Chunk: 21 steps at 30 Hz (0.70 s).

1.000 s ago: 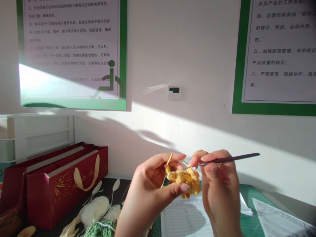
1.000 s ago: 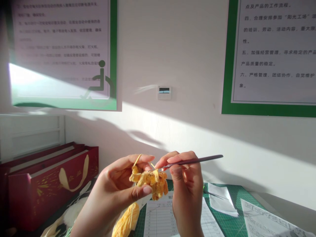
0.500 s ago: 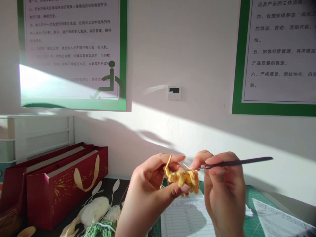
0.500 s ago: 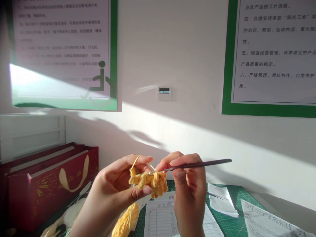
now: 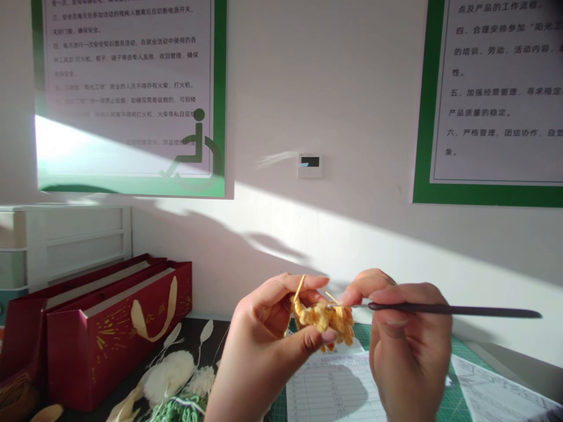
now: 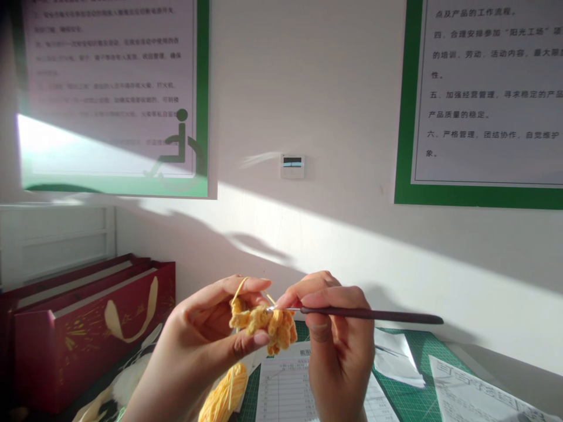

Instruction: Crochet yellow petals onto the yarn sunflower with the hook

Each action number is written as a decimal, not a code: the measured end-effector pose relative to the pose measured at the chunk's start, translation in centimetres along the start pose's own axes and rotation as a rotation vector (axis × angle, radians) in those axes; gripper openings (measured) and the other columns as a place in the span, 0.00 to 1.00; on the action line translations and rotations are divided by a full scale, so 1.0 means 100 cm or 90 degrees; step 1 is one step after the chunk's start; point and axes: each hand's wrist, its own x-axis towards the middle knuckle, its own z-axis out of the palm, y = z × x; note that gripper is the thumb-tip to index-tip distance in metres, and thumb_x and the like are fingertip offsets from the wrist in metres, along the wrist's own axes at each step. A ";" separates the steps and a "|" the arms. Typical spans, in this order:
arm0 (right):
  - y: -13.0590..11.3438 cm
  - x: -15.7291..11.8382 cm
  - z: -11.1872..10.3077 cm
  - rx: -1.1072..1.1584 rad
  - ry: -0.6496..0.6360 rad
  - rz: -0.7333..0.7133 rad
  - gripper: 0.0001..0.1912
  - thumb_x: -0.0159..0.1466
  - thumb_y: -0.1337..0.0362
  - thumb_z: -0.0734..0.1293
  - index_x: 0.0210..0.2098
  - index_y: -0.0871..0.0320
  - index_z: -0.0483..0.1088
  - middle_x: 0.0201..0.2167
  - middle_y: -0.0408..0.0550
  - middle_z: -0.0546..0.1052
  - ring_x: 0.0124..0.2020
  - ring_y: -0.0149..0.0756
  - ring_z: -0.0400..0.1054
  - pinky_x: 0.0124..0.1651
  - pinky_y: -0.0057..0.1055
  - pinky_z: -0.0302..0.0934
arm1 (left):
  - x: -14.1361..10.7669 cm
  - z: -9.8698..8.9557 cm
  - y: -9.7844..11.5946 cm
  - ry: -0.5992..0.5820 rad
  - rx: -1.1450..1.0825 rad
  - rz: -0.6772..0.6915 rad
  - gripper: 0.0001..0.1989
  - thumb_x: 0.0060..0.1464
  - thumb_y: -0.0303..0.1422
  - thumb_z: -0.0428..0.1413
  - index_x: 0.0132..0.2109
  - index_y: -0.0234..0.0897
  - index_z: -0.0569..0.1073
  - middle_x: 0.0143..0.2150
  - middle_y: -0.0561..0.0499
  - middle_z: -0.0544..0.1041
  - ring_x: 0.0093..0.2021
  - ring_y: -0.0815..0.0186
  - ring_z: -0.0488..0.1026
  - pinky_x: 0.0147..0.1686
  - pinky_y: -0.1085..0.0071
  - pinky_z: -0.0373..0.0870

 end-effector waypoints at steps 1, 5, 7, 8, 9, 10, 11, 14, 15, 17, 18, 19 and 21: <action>0.000 0.000 0.000 0.001 0.002 0.001 0.03 0.74 0.65 0.65 0.46 0.53 0.71 0.33 0.42 0.80 0.34 0.37 0.75 0.41 0.38 0.65 | 0.000 0.000 0.000 0.000 0.001 0.000 0.23 0.44 0.19 0.74 0.47 0.44 0.87 0.36 0.51 0.80 0.39 0.65 0.78 0.40 0.73 0.79; 0.000 0.000 0.002 -0.001 0.009 0.002 0.04 0.74 0.65 0.65 0.46 0.53 0.71 0.33 0.42 0.80 0.34 0.36 0.75 0.41 0.37 0.65 | 0.000 0.000 -0.001 0.003 0.002 0.001 0.23 0.44 0.19 0.74 0.47 0.44 0.87 0.37 0.51 0.81 0.39 0.64 0.79 0.41 0.73 0.79; 0.000 0.000 0.003 0.001 0.015 0.002 0.03 0.74 0.64 0.65 0.46 0.52 0.71 0.32 0.42 0.79 0.33 0.36 0.75 0.41 0.37 0.65 | -0.001 0.001 -0.001 0.003 0.004 0.004 0.23 0.44 0.19 0.74 0.47 0.44 0.87 0.37 0.51 0.81 0.39 0.64 0.79 0.41 0.73 0.79; 0.000 0.000 0.003 0.000 0.019 0.002 0.03 0.74 0.64 0.65 0.46 0.52 0.71 0.32 0.41 0.78 0.33 0.36 0.75 0.40 0.37 0.66 | -0.001 0.001 -0.001 0.003 0.006 0.005 0.23 0.44 0.19 0.74 0.47 0.44 0.87 0.37 0.51 0.81 0.39 0.64 0.79 0.41 0.72 0.79; 0.000 0.000 0.003 -0.004 0.021 0.003 0.03 0.74 0.63 0.65 0.45 0.52 0.71 0.31 0.41 0.78 0.33 0.36 0.74 0.40 0.37 0.66 | -0.002 0.001 -0.001 0.003 0.007 0.006 0.23 0.44 0.19 0.74 0.47 0.43 0.87 0.37 0.51 0.81 0.39 0.64 0.79 0.41 0.72 0.79; 0.000 0.000 0.003 -0.009 0.020 0.005 0.03 0.74 0.63 0.65 0.45 0.51 0.71 0.31 0.41 0.77 0.33 0.36 0.74 0.39 0.37 0.65 | -0.002 0.001 -0.001 0.003 0.007 0.006 0.23 0.44 0.19 0.74 0.47 0.43 0.87 0.37 0.50 0.81 0.39 0.64 0.79 0.41 0.72 0.79; 0.000 0.000 0.003 -0.014 0.014 0.008 0.03 0.74 0.63 0.65 0.45 0.51 0.71 0.31 0.42 0.78 0.33 0.37 0.74 0.38 0.37 0.65 | -0.002 0.001 -0.001 0.003 0.005 0.008 0.23 0.43 0.19 0.74 0.47 0.43 0.87 0.37 0.50 0.81 0.39 0.64 0.79 0.41 0.72 0.79; -0.001 0.000 0.003 -0.016 -0.009 0.006 0.04 0.74 0.65 0.64 0.46 0.51 0.71 0.32 0.43 0.79 0.33 0.37 0.74 0.37 0.37 0.64 | -0.001 0.001 -0.001 0.004 -0.003 0.008 0.23 0.43 0.19 0.74 0.47 0.43 0.87 0.36 0.50 0.81 0.39 0.64 0.79 0.41 0.72 0.80; -0.002 0.000 0.003 -0.018 -0.013 -0.003 0.04 0.74 0.66 0.64 0.46 0.51 0.71 0.32 0.43 0.80 0.33 0.38 0.74 0.37 0.38 0.64 | -0.001 0.001 -0.001 0.007 -0.003 0.007 0.23 0.44 0.19 0.74 0.47 0.43 0.87 0.36 0.51 0.81 0.39 0.64 0.79 0.41 0.72 0.80; -0.001 0.001 0.002 -0.041 -0.018 -0.040 0.05 0.73 0.67 0.65 0.46 0.52 0.71 0.33 0.44 0.81 0.34 0.39 0.74 0.39 0.41 0.65 | -0.001 0.001 -0.002 0.010 -0.003 0.004 0.23 0.44 0.19 0.74 0.47 0.43 0.87 0.36 0.51 0.81 0.39 0.64 0.79 0.40 0.72 0.81; -0.001 0.001 0.001 -0.058 -0.022 -0.064 0.05 0.73 0.67 0.65 0.46 0.52 0.72 0.33 0.44 0.81 0.34 0.39 0.74 0.39 0.42 0.66 | -0.001 0.001 -0.002 0.011 -0.004 0.004 0.23 0.44 0.18 0.74 0.47 0.43 0.87 0.36 0.51 0.81 0.39 0.64 0.79 0.40 0.72 0.81; -0.001 0.001 0.000 -0.076 -0.029 -0.086 0.06 0.73 0.68 0.64 0.47 0.52 0.72 0.34 0.45 0.82 0.34 0.40 0.75 0.40 0.44 0.66 | -0.001 0.001 -0.002 0.013 -0.007 0.006 0.23 0.44 0.18 0.74 0.47 0.42 0.87 0.37 0.50 0.82 0.39 0.63 0.80 0.39 0.73 0.81; 0.000 0.001 -0.002 -0.118 -0.048 -0.128 0.08 0.73 0.69 0.64 0.48 0.52 0.72 0.36 0.45 0.83 0.33 0.40 0.75 0.39 0.45 0.67 | -0.001 0.001 -0.003 0.013 -0.014 0.012 0.23 0.44 0.18 0.74 0.48 0.41 0.86 0.37 0.49 0.82 0.39 0.63 0.80 0.38 0.73 0.81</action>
